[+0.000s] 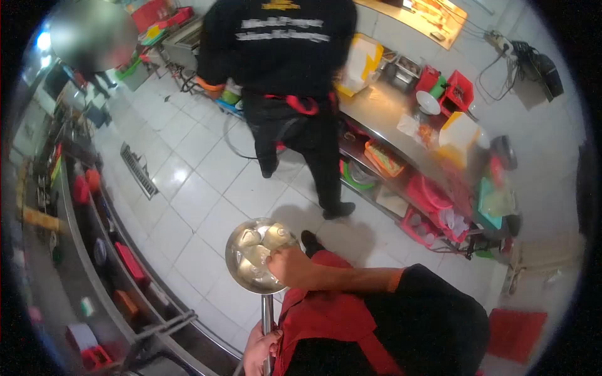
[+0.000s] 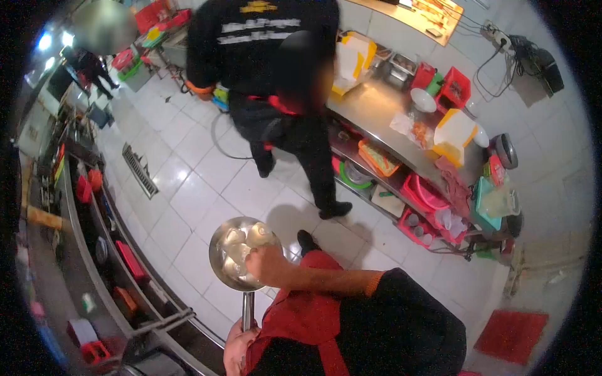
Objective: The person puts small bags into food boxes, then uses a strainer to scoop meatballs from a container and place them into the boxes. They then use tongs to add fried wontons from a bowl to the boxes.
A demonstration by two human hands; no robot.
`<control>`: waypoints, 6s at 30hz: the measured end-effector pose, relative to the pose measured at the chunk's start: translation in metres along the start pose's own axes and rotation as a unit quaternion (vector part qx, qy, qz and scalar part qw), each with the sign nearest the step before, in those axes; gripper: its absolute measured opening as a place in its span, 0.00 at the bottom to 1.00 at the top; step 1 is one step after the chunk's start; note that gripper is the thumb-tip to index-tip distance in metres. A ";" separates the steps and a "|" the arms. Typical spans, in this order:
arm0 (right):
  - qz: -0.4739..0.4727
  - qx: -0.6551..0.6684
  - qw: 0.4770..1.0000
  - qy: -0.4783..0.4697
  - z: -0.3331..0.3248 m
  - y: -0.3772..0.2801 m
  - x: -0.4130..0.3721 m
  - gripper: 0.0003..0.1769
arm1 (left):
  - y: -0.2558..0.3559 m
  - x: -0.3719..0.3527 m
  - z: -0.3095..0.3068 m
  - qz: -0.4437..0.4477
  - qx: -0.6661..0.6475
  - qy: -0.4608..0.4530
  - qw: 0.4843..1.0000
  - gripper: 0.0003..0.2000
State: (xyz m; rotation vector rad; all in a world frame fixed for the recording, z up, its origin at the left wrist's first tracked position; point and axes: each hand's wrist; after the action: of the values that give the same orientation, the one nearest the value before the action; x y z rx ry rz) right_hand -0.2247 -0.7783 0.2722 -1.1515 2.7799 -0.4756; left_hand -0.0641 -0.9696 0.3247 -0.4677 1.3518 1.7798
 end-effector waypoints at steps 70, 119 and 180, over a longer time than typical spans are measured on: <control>0.090 -0.126 0.988 0.023 -0.259 0.622 0.263 0.15 | 0.502 0.448 0.131 0.018 0.002 0.033 0.999 0.12; 0.274 0.060 0.957 0.074 -0.248 0.573 0.414 0.19 | 0.702 0.534 -0.120 -0.107 0.142 -0.211 0.961 0.10; 0.382 -0.067 0.919 0.066 -0.307 0.712 0.434 0.08 | 0.803 0.623 -0.043 -0.156 0.165 -0.258 0.939 0.11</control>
State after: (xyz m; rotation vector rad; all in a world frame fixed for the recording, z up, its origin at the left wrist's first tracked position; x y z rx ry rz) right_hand -1.0751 -0.5326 0.3483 0.0262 3.0935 -0.2771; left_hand -1.0707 -0.8260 0.3546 -0.0168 1.0956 1.2627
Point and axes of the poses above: each hand's wrist, its own x-axis towards the middle knuckle, its own z-axis out of the palm, y = z × x, and after that the axes turned 12 degrees about -y, right-handed
